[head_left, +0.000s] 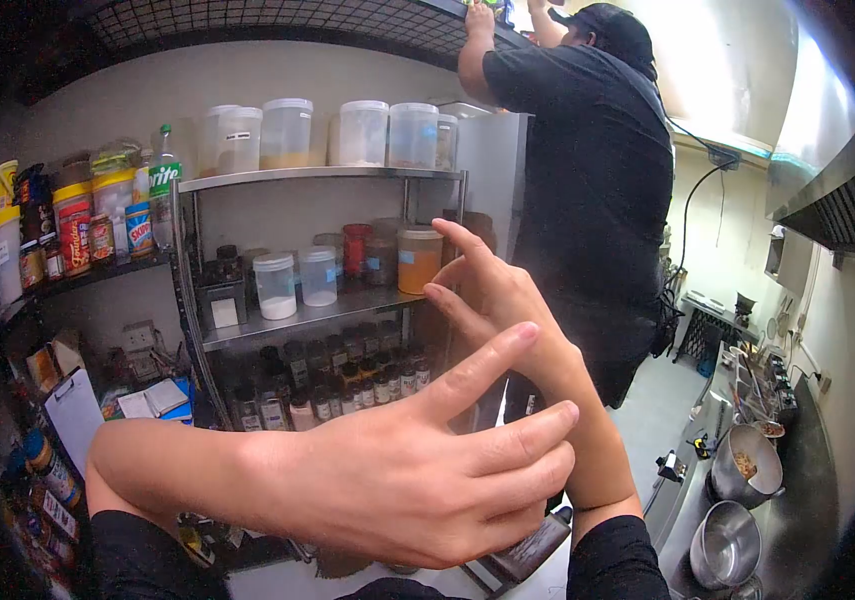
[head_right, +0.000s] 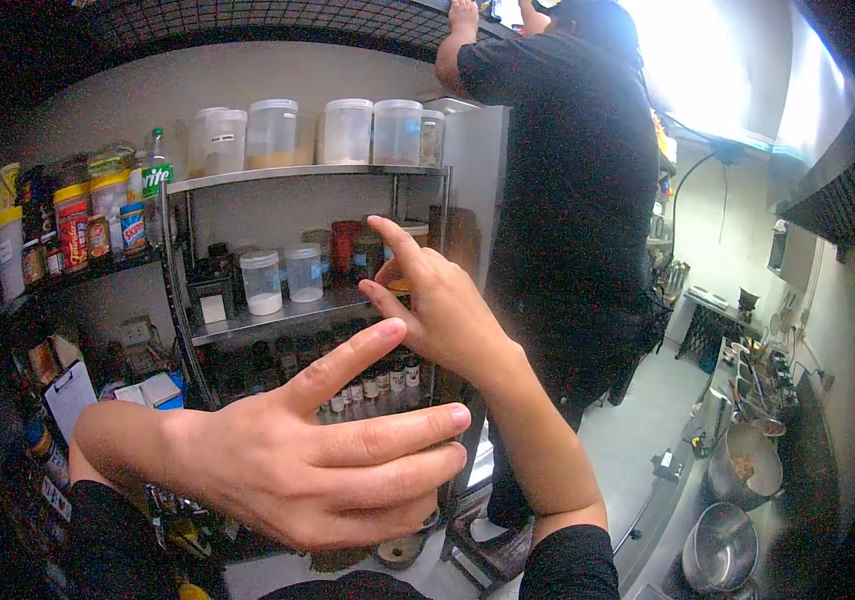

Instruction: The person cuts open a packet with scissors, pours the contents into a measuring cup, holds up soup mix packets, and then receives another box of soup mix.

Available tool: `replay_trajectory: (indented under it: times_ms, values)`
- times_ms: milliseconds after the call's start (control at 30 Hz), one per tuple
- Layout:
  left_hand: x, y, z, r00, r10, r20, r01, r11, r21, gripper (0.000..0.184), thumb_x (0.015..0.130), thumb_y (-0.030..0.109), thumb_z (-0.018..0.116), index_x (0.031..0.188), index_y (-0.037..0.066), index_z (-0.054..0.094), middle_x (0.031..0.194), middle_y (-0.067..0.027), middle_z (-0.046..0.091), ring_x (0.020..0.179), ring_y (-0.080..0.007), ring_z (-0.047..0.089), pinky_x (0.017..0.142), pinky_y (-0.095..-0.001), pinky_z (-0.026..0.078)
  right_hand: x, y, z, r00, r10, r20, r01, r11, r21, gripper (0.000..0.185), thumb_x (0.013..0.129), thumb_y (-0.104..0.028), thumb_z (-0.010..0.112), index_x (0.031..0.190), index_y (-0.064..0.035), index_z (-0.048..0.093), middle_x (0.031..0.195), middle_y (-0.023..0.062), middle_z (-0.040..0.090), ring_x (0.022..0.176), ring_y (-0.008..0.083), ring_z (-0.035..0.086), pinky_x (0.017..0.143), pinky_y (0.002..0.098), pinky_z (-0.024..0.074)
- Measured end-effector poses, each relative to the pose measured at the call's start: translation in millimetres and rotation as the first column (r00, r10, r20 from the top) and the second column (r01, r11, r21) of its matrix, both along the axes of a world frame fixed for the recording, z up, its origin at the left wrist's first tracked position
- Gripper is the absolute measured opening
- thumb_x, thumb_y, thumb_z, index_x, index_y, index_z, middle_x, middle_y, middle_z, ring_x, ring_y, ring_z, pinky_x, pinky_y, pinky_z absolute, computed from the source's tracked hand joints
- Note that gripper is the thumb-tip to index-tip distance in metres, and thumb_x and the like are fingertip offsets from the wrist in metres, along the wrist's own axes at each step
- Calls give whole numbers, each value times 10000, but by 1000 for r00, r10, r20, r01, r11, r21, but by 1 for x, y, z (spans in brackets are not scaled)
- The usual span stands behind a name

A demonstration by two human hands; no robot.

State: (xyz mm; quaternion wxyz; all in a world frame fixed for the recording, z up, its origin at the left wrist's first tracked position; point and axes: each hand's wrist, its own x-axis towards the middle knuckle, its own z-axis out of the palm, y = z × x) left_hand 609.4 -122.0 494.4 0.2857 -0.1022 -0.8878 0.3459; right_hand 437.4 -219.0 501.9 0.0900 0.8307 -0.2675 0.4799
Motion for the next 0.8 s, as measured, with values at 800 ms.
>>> replay_trajectory:
  times_ms: [800]
  values:
    - [7, 10, 0, 1000, 7, 11, -8, 1000, 12, 113, 811, 198, 538, 824, 112, 611, 1078, -41, 571, 1151, -196, 523, 1019, -679, 249, 4, 7, -2, 1000, -25, 2, 26, 999, -32, 581, 821, -153, 643, 1323, -46, 368, 833, 161, 631, 795, 322, 603, 722, 399, 471]
